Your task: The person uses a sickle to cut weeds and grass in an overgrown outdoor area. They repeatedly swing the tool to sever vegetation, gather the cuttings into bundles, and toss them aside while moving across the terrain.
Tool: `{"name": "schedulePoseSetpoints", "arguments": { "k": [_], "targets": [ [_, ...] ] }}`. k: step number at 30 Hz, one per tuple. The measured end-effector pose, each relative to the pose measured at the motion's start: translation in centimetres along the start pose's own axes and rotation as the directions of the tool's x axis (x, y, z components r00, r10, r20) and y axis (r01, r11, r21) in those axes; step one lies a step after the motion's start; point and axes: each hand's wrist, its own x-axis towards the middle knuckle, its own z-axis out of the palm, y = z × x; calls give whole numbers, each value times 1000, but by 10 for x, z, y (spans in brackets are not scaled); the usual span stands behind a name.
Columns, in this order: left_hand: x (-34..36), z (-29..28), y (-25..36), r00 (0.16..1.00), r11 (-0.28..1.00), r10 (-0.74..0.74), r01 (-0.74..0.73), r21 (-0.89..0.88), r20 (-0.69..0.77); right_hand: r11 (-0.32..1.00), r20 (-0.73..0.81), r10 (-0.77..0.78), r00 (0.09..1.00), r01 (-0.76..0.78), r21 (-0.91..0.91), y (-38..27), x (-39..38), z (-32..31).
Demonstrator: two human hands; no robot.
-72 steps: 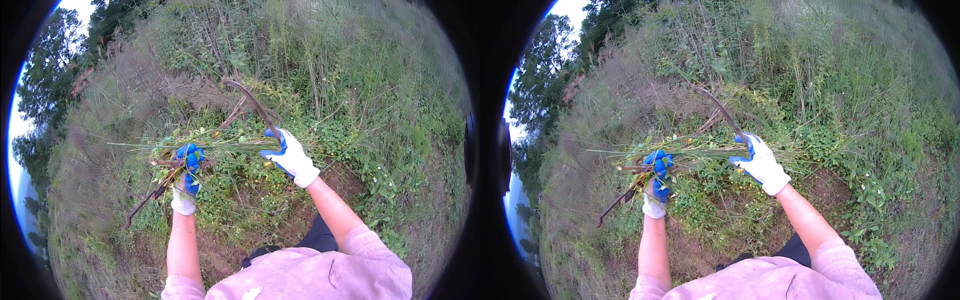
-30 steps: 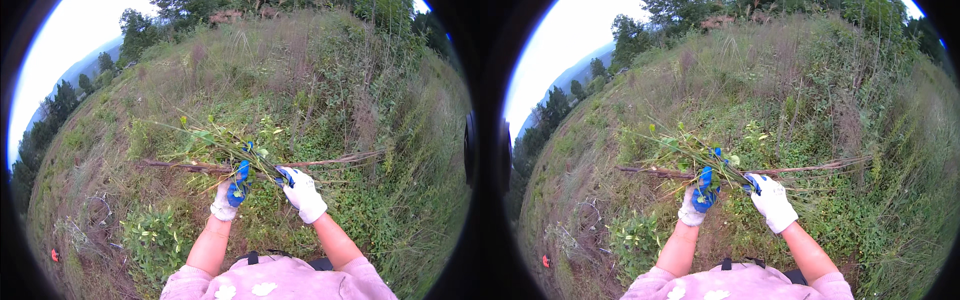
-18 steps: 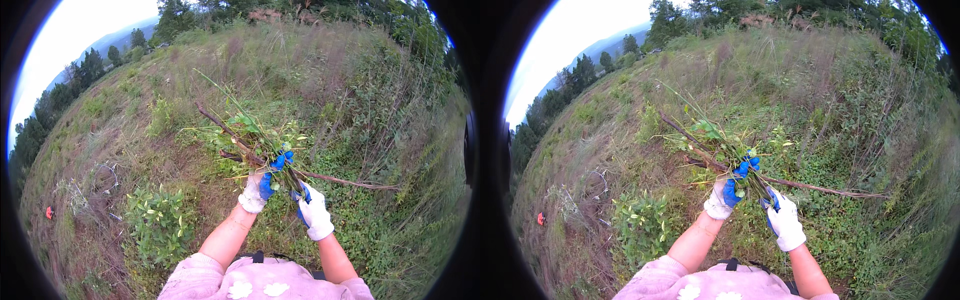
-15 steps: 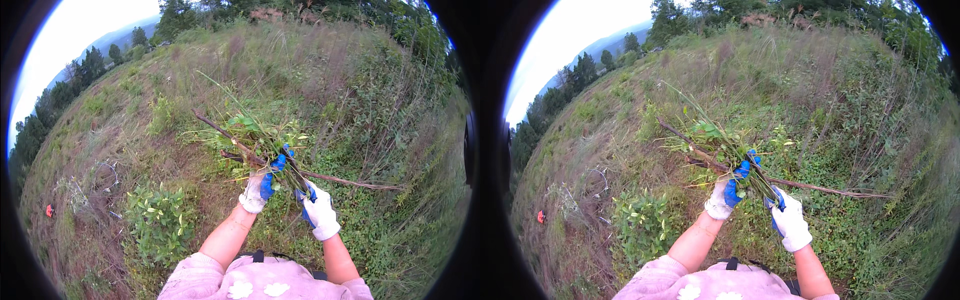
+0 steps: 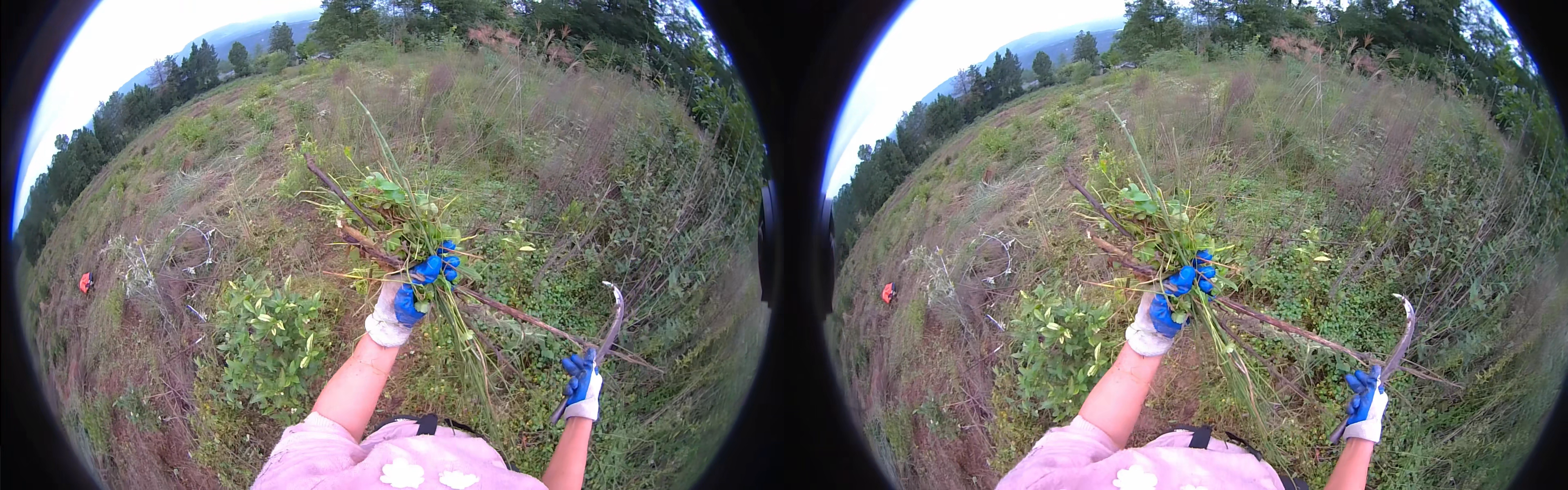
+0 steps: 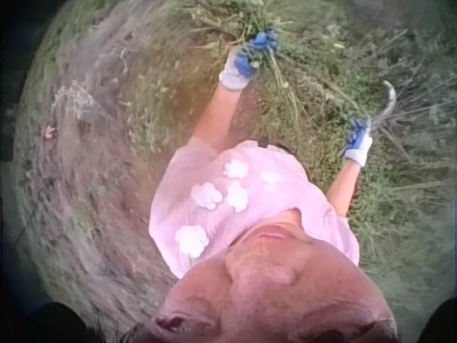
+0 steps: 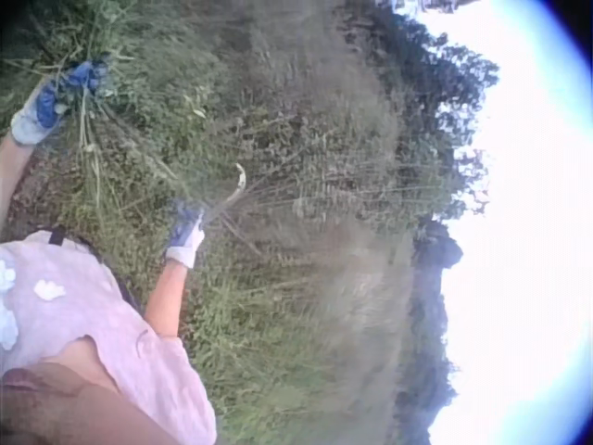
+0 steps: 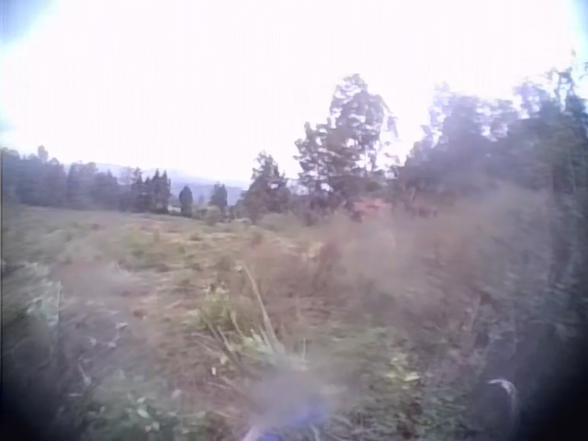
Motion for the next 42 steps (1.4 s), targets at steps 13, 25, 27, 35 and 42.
{"name": "schedulePoseSetpoints", "arguments": {
  "k": [13, 25, 27, 35, 42],
  "targets": [
    [-64, 1, 50, 987, 997, -55, 63, 46, -153, 661, 356, 196, 913, -392, 640, 14, 59, 67],
    [-50, -70, 66, 977, 985, 31, -66, -158, -213, 950, 435, -7, 900, 142, -278, -34, -32, 77],
    [-41, -73, 72, 974, 989, 44, -74, -129, -223, 973, 446, 27, 894, 80, -218, -39, -49, 75],
    [-23, -86, 125, 909, 945, 305, -253, 207, -285, 869, 301, 154, 941, 16, -495, -35, -51, 21],
    [-3, -77, 188, 842, 831, 513, -437, 346, -169, 805, 411, 171, 895, 114, -583, -54, -77, 27]
  ]
}}
